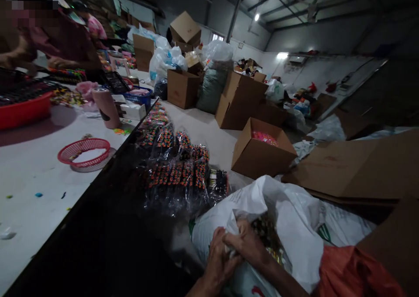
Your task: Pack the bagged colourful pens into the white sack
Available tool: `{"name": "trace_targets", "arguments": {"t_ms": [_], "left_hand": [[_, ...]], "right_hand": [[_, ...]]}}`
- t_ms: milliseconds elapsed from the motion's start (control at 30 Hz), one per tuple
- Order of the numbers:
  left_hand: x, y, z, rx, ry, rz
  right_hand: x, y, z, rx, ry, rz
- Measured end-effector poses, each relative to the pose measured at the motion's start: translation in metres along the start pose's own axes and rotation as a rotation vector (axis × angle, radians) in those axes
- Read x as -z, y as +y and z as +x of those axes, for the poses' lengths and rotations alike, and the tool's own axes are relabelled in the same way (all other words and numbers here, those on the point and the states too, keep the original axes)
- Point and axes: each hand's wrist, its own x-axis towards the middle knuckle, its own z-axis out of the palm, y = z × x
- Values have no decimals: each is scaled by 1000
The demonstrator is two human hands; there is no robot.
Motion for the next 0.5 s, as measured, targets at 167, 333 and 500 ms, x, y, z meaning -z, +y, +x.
{"name": "trace_targets", "arguments": {"t_ms": [167,333,500], "left_hand": [[-4,-22,-31,-225,10,138],[-7,-30,-45,-301,-49,140],[-4,0,-24,-105,-49,173]], "right_hand": [[12,6,-6,-61,-235,11],[44,-12,-3,66,-523,-380],[98,-47,43,68,-731,-466]]}}
